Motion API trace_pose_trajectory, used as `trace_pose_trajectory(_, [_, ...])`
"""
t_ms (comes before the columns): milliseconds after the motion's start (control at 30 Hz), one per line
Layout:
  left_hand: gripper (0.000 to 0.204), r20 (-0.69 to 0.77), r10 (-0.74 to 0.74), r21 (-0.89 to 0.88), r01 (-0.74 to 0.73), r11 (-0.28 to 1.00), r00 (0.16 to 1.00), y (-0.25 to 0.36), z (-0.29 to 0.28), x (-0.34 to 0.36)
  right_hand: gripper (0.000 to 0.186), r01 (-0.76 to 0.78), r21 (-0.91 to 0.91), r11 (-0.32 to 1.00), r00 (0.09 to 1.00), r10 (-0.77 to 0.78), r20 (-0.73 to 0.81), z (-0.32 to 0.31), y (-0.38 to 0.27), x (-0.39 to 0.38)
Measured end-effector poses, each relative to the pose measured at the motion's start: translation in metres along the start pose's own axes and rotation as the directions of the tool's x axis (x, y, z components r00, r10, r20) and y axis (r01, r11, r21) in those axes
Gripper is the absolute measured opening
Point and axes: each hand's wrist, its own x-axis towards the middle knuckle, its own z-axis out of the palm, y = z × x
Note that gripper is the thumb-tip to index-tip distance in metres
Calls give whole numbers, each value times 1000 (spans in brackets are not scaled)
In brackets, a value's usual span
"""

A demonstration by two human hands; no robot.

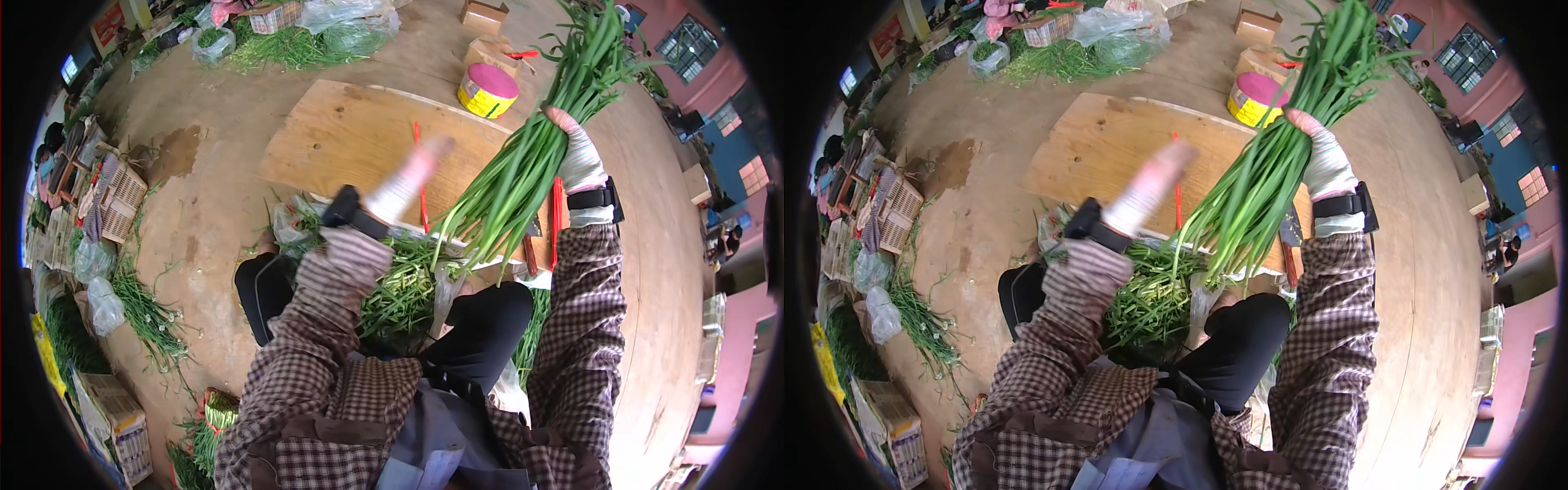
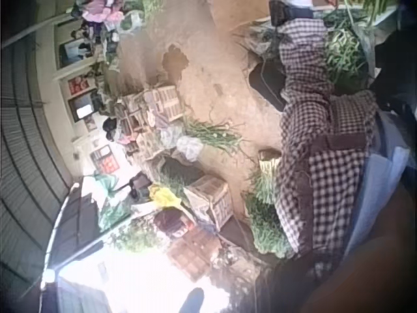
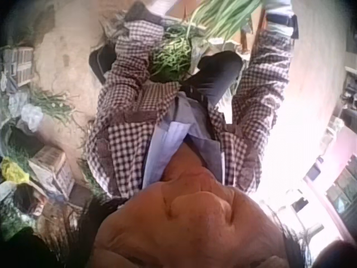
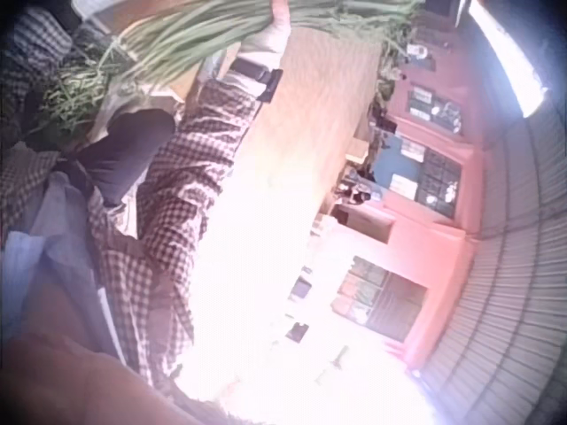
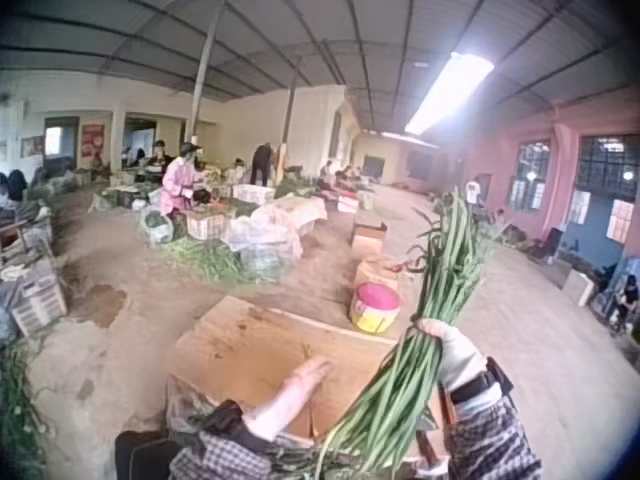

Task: Bundle and trim green vegetables (chives or similar) in a market or warehouse setting.

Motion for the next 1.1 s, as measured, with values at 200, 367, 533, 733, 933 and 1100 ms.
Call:
trace_pose_trajectory(200, [53, -423, -188, 17, 215, 977, 886, 5, -106, -65, 34, 7, 129, 992, 999, -13, 51, -21, 4, 3])
trace_pose_trajectory(367, [89, 238, 187, 711, -302, 636, 953, -13, -9, -73, 37, -9, 115, 993, 1000, 12, -22, -27, 17, 3])
trace_pose_trajectory(533, [73, 459, 315, 374, -502, 780, 831, 18, 45, -47, 39, -30, 106, 994, 999, 25, 48, -34, 22, 1])
trace_pose_trajectory(733, [59, 532, 93, 280, -278, 919, 842, 41, 52, -41, 40, -48, 83, 995, 998, 45, 38, -40, 22, -4])
trace_pose_trajectory(933, [41, 290, 79, 365, -186, 912, 954, 30, 58, -38, 41, -39, 62, 997, 999, 39, -7, -36, 22, -7])
trace_pose_trajectory(1100, [43, 228, 275, 603, -357, 713, 934, 25, 72, -33, 31, -19, 107, 994, 1000, 17, 14, -26, 20, -10])
